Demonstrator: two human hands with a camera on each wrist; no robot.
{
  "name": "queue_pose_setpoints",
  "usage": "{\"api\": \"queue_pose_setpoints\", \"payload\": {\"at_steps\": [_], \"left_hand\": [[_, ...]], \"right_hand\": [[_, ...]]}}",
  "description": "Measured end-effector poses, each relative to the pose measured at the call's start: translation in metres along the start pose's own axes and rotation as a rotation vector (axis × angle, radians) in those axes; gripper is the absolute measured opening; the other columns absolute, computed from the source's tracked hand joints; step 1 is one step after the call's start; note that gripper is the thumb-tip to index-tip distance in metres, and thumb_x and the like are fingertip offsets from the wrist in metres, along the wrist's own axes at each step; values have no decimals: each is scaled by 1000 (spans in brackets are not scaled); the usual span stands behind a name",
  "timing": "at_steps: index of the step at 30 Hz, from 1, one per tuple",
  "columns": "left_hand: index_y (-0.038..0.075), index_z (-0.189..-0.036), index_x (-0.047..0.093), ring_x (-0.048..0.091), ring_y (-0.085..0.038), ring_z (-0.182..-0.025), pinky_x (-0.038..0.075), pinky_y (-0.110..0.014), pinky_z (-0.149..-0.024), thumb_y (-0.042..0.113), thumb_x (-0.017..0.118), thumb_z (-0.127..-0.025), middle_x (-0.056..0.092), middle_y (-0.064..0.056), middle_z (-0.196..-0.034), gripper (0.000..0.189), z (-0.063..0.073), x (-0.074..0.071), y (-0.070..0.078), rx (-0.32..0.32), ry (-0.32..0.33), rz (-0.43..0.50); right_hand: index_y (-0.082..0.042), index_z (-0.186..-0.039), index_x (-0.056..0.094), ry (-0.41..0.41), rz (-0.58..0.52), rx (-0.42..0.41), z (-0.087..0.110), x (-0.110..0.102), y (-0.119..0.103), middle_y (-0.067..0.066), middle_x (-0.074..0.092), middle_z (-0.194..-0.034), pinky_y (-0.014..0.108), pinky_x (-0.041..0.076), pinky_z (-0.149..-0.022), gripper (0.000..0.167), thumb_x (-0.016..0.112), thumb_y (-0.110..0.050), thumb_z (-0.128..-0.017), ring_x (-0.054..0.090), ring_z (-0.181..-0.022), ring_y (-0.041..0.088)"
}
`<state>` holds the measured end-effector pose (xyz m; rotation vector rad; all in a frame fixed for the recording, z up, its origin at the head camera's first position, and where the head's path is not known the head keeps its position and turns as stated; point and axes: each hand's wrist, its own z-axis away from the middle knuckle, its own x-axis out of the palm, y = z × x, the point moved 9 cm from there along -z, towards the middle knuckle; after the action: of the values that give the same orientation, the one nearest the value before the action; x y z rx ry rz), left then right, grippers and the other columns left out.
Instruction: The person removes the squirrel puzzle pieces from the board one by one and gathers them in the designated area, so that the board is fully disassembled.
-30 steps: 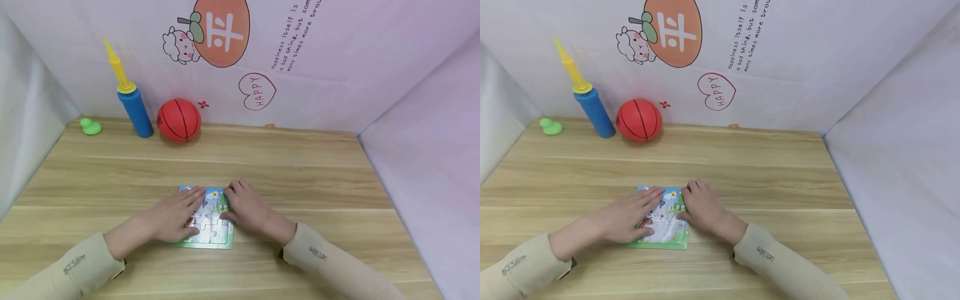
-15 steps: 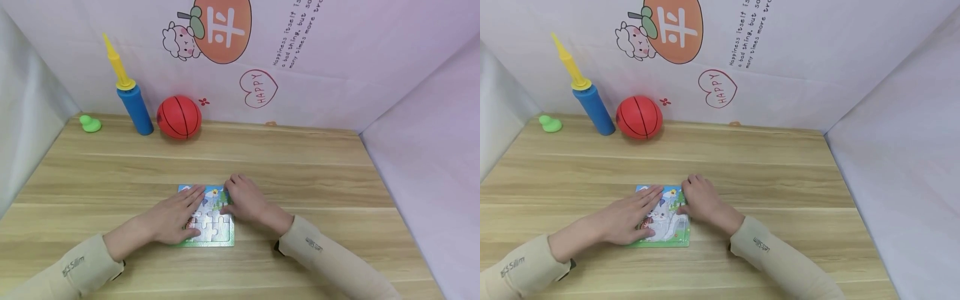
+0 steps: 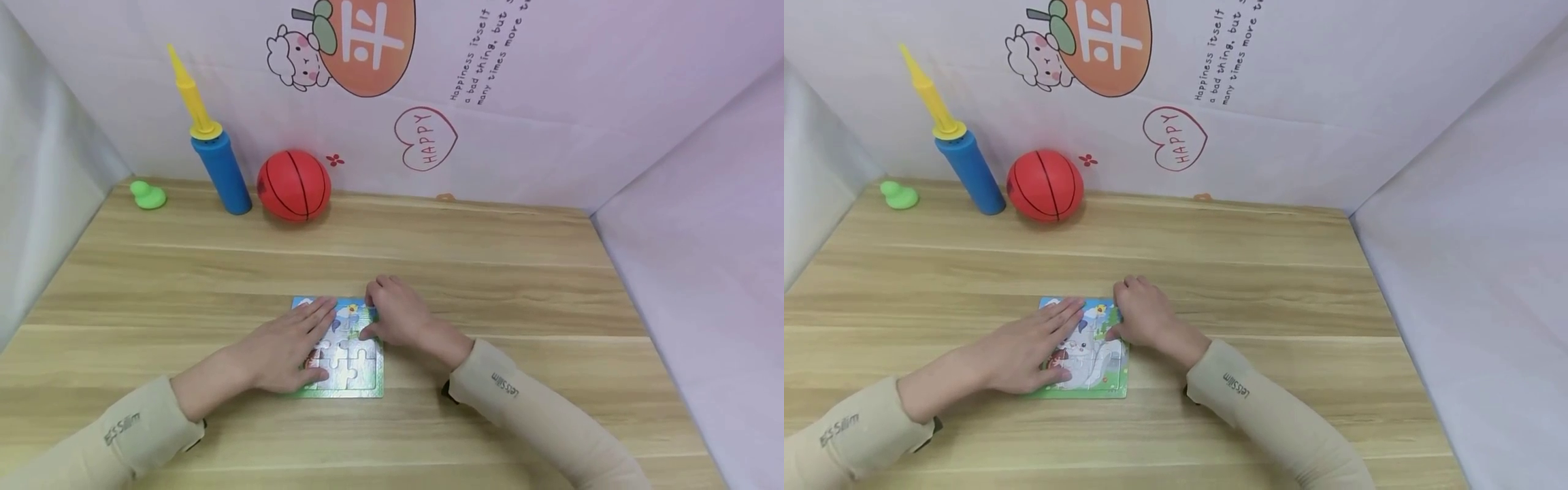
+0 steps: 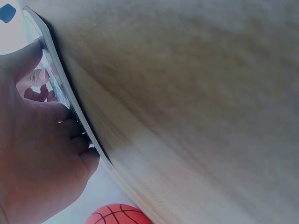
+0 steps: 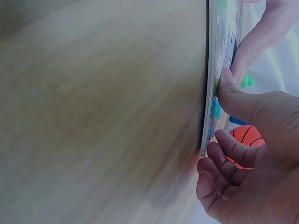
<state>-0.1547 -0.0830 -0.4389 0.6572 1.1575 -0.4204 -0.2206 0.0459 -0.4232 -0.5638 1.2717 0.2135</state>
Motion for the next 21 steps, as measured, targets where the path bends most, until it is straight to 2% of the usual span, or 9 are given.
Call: {"api": "queue_pose_setpoints", "payload": {"at_steps": [13,18,21], "left_hand": [[0,-164,24,15,-34,-165,25,-53,-133,58,60,-98,16,-16,-176,95,0,0,0,-8,-18,12],[-2,-163,25,17,-36,-164,26,-54,-133,57,60,-99,17,-17,-175,94,0,-2,0,1,-9,11],[-2,-163,25,18,-36,-164,27,-54,-132,57,60,-99,18,-17,-175,94,0,-2,0,1,-7,7]], "right_hand": [[-5,-106,62,-7,-108,2,0,0,2,6,62,-101,35,53,-87,50,93,-33,-78,55,-92,20],[-5,-120,60,4,-149,-28,3,1,0,9,65,-114,38,57,-95,55,90,-29,-81,62,-103,23],[-3,-127,62,1,-151,-48,5,3,-2,10,61,-116,36,56,-93,55,88,-27,-85,60,-101,21]]}}
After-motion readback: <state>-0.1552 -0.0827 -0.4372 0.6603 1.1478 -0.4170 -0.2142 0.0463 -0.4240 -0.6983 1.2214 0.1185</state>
